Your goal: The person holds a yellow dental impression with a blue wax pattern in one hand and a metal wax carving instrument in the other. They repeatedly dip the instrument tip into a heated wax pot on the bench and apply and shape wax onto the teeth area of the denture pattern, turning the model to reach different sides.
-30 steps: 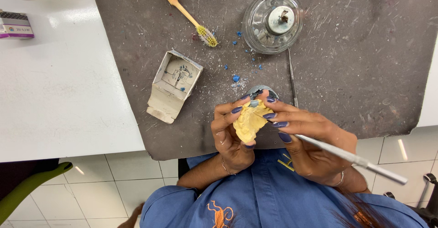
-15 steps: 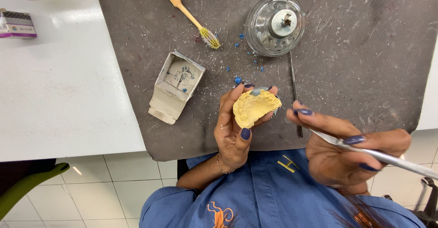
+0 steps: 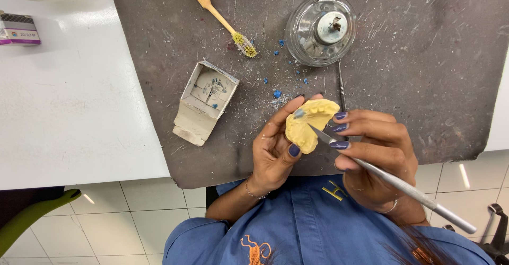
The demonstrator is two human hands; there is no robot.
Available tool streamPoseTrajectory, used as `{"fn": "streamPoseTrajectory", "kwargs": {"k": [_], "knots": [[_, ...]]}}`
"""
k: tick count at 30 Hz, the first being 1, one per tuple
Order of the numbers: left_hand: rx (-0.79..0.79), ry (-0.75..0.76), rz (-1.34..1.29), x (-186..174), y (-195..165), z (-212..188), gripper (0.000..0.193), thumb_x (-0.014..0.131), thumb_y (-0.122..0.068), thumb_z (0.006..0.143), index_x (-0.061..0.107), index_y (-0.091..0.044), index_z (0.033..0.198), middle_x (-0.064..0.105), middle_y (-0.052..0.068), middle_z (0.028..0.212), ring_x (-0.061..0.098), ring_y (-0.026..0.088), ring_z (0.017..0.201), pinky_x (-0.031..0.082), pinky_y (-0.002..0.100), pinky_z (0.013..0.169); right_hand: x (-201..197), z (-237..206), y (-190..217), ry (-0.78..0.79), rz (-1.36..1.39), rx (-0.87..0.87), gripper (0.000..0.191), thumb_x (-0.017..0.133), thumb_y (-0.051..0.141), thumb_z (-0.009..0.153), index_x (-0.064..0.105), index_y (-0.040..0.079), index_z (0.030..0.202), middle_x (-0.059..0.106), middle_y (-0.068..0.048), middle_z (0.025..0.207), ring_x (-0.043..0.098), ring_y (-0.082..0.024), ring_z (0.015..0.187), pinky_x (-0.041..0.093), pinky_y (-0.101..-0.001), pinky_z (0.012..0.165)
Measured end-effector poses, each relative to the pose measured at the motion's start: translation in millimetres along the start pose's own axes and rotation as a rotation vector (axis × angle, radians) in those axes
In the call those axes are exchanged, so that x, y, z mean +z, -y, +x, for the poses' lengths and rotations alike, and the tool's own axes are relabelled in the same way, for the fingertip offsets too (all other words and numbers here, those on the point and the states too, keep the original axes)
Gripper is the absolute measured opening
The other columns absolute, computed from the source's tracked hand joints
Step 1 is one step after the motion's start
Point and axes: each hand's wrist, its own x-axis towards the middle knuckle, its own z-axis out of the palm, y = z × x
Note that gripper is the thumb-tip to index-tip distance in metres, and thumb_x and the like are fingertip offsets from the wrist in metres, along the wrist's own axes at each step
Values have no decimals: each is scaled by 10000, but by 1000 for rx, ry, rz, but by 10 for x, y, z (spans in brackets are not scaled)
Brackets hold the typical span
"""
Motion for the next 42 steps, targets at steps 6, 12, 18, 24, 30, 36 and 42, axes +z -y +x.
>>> {"fn": "streamPoseTrajectory", "kwargs": {"k": [6, 12, 18, 24, 30, 36, 42], "knots": [[-46, -40, 45, -80, 78, -56, 824, 732, -123, 1044, 236, 39, 1682, 476, 196, 1574, 554, 240, 1366, 539, 374, 1157, -87, -18, 53, 95, -18, 5, 190, 698, 97, 988, 567, 22, 1103, 666, -182, 1189, 724, -380, 1227, 663, -428, 992], [6, -16, 90, -58, 130, -87, 793, 703, -139, 1039, 236, 68, 1645, 411, 142, 1646, 546, 206, 1411, 538, 351, 1162, -195, -23, 97, 142, 140, 99, 260, 715, -5, 936, 526, 35, 1109, 686, -185, 1152, 692, -401, 1226, 615, -486, 1073], [1, -24, 136, -3, 152, -85, 733, 677, -73, 1061, 264, 80, 1646, 454, 176, 1603, 544, 224, 1400, 514, 341, 1179, -224, -68, 81, 188, 61, 9, 285, 708, 1, 952, 485, 35, 1127, 675, -184, 1162, 602, -440, 1343, 614, -456, 1086], [19, -21, 173, 36, 175, -88, 692, 648, -15, 1067, 273, 73, 1642, 451, 173, 1608, 536, 219, 1395, 499, 332, 1178, -211, -56, 125, 173, 46, 21, 230, 698, 1, 951, 517, 29, 1091, 697, -189, 1156, 591, -435, 1357, 583, -487, 1119], [37, -31, 230, 64, 174, -81, 686, 649, -1, 1071, 285, 64, 1649, 467, 175, 1591, 542, 219, 1388, 502, 329, 1176, -220, -45, 140, 163, 19, 35, 212, 715, 1, 948, 540, 23, 1067, 707, -193, 1152, 594, -431, 1350, 569, -508, 1144], [42, -46, 193, 64, 177, -83, 682, 659, -19, 1060, 298, 63, 1633, 454, 179, 1610, 538, 222, 1394, 513, 338, 1168, -224, -37, 74, 177, 28, 11, 206, 702, 14, 968, 532, 21, 1084, 699, -195, 1175, 594, -417, 1351, 567, -495, 1144], [37, -45, 197, 28, 171, -65, 684, 654, -25, 1069, 294, 63, 1643, 429, 188, 1606, 525, 234, 1423, 501, 343, 1191, -198, -60, 53, 188, -13, 14, 228, 707, 27, 930, 535, 44, 1079, 703, -191, 1165, 607, -416, 1330, 562, -504, 1133]]}}
